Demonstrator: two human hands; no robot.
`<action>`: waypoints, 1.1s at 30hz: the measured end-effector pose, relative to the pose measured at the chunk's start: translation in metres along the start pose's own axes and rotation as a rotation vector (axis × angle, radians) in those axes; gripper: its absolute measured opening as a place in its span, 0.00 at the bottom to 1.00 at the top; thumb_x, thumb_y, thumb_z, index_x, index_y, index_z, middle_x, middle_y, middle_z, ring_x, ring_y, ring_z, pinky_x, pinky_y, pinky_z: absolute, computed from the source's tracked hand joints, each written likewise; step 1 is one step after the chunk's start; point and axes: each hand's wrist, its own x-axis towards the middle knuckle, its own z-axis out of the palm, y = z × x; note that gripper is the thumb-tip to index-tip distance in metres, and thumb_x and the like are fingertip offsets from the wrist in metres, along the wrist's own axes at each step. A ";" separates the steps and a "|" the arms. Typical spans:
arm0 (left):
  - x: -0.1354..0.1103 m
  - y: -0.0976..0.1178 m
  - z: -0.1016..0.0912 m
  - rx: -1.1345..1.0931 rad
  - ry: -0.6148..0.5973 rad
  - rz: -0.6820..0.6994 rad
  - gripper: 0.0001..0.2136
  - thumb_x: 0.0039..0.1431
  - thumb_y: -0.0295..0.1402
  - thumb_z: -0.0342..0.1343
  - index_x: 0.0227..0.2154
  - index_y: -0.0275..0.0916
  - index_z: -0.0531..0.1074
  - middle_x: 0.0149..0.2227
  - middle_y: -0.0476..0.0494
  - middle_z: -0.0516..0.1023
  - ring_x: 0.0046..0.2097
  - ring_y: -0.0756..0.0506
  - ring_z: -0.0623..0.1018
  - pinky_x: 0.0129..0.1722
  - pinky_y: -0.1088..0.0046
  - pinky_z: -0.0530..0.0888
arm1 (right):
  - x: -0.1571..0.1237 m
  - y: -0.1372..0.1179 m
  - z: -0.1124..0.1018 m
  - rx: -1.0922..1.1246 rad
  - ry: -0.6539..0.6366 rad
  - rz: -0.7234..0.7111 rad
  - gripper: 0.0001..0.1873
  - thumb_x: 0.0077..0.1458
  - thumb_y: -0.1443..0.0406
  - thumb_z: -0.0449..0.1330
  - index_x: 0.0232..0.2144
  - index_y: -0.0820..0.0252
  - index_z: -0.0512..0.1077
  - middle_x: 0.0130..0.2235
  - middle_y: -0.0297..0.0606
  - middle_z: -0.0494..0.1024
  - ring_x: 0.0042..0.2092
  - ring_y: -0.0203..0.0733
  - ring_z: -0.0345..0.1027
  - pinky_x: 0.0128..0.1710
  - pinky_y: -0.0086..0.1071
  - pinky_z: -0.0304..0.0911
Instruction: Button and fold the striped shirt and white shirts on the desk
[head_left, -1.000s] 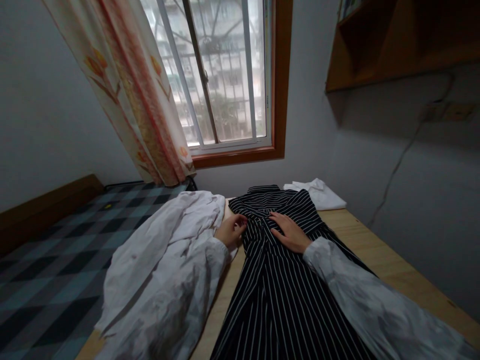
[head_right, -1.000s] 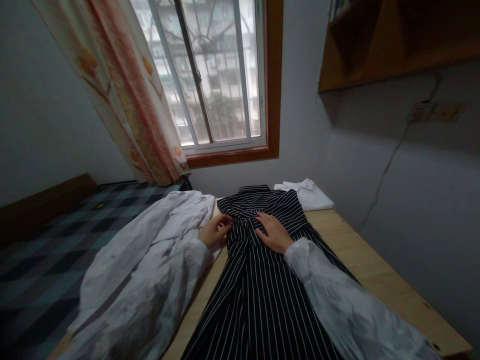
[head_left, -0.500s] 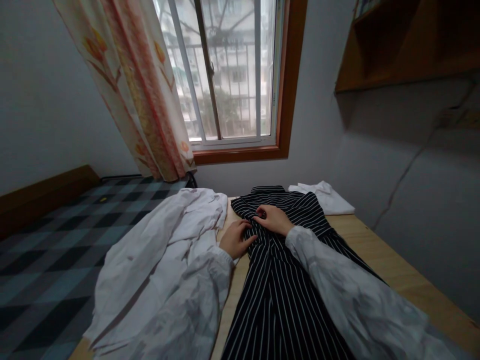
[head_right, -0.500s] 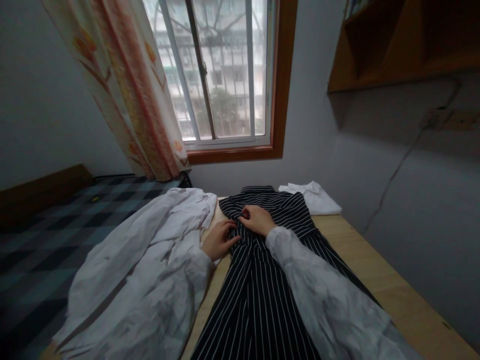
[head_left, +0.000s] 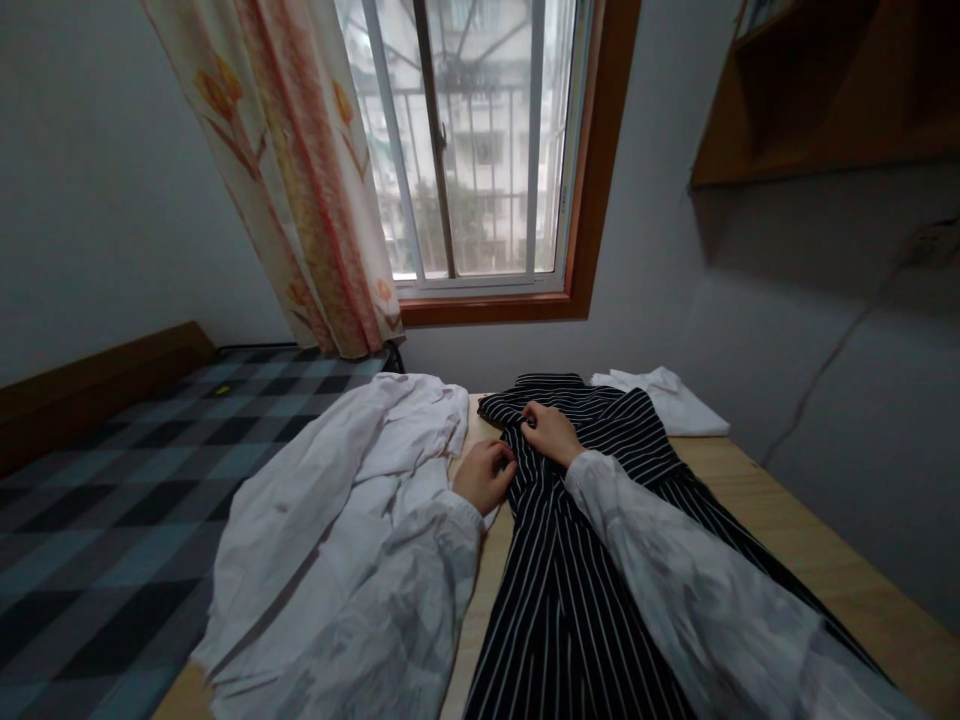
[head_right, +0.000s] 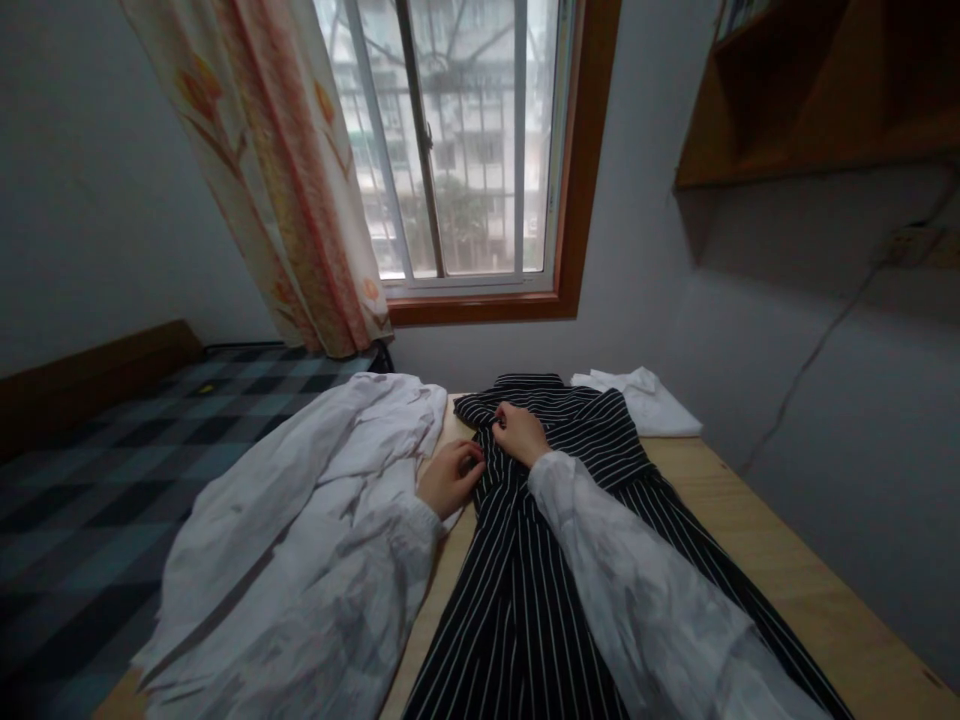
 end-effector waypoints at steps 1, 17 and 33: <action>0.000 0.001 0.000 -0.002 -0.002 0.009 0.01 0.62 0.31 0.63 0.36 0.43 0.77 0.48 0.40 0.82 0.54 0.38 0.79 0.60 0.56 0.73 | 0.001 0.004 0.000 0.013 0.002 0.064 0.10 0.67 0.61 0.59 0.47 0.55 0.78 0.46 0.41 0.86 0.48 0.48 0.80 0.47 0.34 0.67; -0.001 -0.005 0.001 0.064 0.050 -0.116 0.08 0.63 0.36 0.64 0.42 0.40 0.75 0.44 0.40 0.80 0.47 0.39 0.80 0.52 0.58 0.76 | 0.027 -0.016 0.023 0.103 0.064 0.002 0.17 0.59 0.57 0.68 0.47 0.60 0.78 0.51 0.51 0.82 0.55 0.57 0.74 0.60 0.43 0.65; -0.008 0.010 -0.001 0.001 -0.134 0.019 0.45 0.47 0.54 0.77 0.63 0.40 0.68 0.57 0.32 0.80 0.57 0.30 0.81 0.60 0.50 0.75 | 0.063 0.054 0.026 0.568 0.183 0.375 0.21 0.49 0.67 0.69 0.48 0.64 0.76 0.40 0.45 0.84 0.36 0.46 0.79 0.42 0.40 0.77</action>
